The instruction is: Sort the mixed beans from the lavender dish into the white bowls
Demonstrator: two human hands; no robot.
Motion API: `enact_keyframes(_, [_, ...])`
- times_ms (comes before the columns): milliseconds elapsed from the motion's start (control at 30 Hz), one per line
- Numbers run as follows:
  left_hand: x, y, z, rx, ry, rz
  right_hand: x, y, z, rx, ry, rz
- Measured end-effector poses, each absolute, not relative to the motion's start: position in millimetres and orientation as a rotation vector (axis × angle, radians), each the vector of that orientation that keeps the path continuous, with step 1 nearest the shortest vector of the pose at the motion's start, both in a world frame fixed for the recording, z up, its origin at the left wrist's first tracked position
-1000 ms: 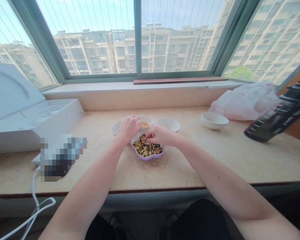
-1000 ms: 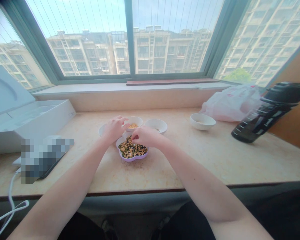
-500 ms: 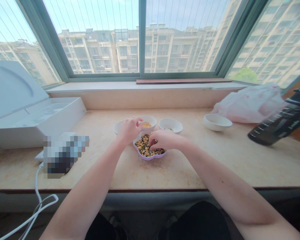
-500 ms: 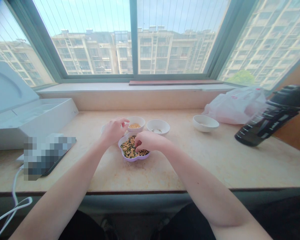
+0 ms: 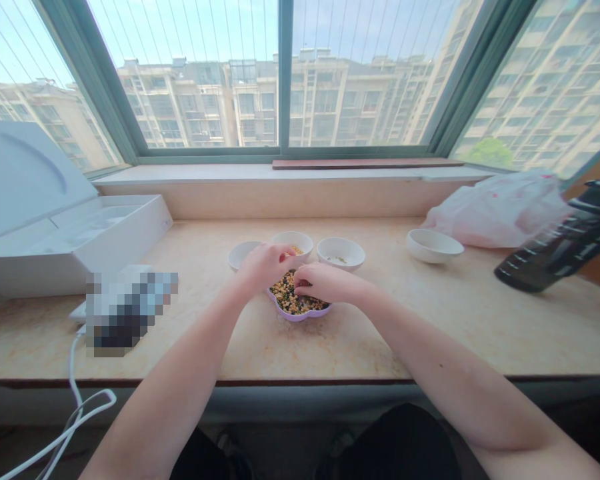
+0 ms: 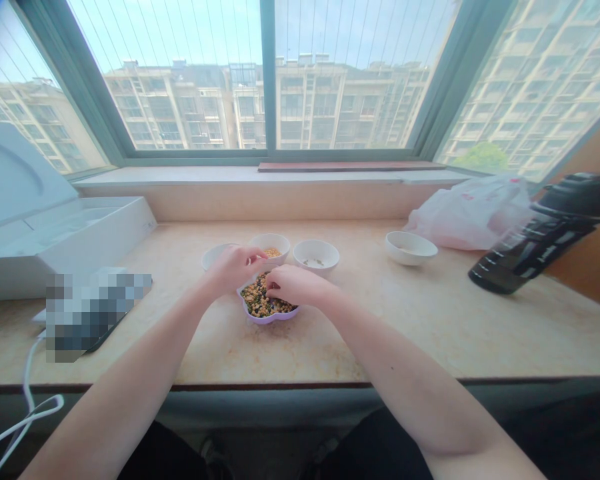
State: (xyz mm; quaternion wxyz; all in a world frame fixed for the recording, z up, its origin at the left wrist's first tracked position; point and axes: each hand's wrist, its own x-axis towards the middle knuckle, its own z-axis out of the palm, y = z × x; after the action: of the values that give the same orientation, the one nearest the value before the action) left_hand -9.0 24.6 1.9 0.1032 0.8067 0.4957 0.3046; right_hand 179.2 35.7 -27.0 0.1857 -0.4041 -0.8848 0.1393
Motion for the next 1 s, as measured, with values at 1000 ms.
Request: enact_keyframes(1000, [-2, 10, 9, 2.550, 1.287, 0.497, 189, 25, 30, -0.620, -1.173, 2.054])
